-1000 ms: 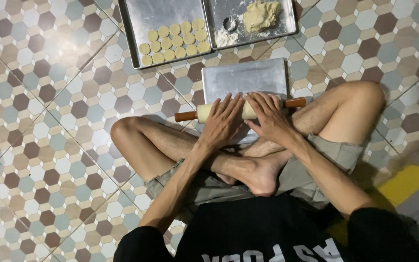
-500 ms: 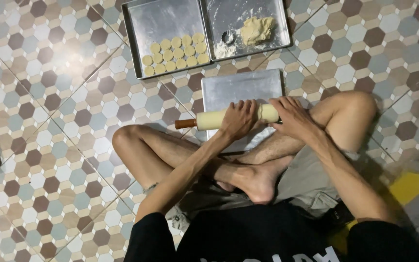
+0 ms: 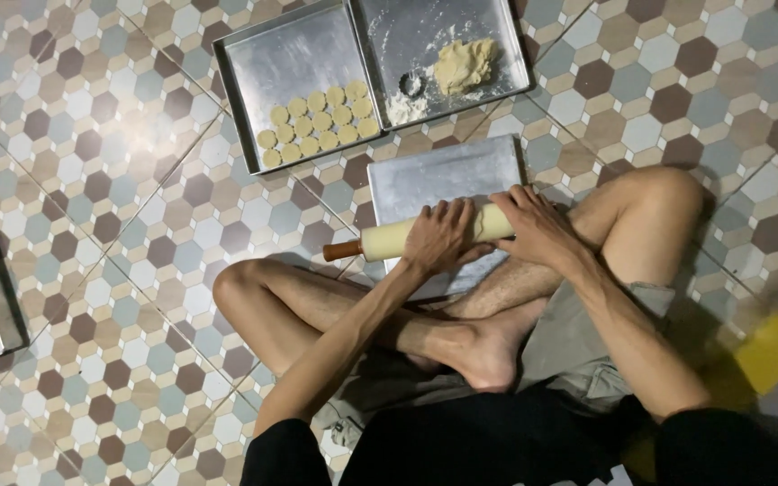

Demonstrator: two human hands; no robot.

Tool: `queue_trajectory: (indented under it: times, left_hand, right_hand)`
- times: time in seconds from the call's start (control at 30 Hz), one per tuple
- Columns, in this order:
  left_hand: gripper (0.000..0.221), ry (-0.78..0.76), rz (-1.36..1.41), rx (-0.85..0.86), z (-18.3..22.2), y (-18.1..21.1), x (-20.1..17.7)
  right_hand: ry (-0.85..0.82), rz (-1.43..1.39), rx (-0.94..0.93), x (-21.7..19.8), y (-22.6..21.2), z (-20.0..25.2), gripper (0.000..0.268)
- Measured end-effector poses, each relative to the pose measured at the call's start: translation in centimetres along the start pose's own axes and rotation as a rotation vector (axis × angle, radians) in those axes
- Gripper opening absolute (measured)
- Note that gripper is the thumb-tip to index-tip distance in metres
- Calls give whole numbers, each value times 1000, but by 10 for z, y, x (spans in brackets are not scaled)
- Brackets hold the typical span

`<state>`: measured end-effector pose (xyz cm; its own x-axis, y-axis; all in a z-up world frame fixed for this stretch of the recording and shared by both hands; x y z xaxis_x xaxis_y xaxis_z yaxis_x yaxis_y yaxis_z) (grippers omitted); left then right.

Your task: Rolling out dough with a rolling pin and cutting it into circular shapes using a cutter on a metal tray.

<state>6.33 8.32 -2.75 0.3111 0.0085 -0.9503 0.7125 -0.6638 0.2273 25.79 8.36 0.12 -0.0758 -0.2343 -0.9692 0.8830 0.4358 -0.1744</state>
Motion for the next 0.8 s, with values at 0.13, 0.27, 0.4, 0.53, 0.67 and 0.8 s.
queue_trajectory:
  times: [0.13, 0.27, 0.4, 0.53, 0.67, 0.8]
  left_hand:
    - [94, 20, -2, 44, 2, -4, -5]
    - [106, -24, -15, -5, 4, -10, 7]
    - [112, -72, -69, -34, 16, -41, 39]
    - [110, -103, -34, -69, 39, -46, 1]
    - [100, -43, 5, -61, 55, -56, -28]
    - [83, -63, 95, -86, 67, -67, -42]
  right_hand:
    - [9, -29, 7, -8, -4, 0, 67]
    - [41, -6, 5, -12, -11, 2, 69]
    - [201, 93, -60, -14, -30, -6, 77]
    - [320, 122, -238, -20, -50, -4, 78]
    - [360, 125, -301, -17, -49, -14, 81]
    - [294, 58, -406, -37, -59, -22, 67]
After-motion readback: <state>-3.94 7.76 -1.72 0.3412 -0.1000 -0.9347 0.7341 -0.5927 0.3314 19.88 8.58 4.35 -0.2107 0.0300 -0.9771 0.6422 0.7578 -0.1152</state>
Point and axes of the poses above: each hand's wrist, its own z-axis away from the middle knuckle, its own x-axis out of the palm, y = z × x, the point moved 3 cm from there along -z, towards the middle knuckle, and after that the axes turned 12 degrees about z, right-handed, at the moved point
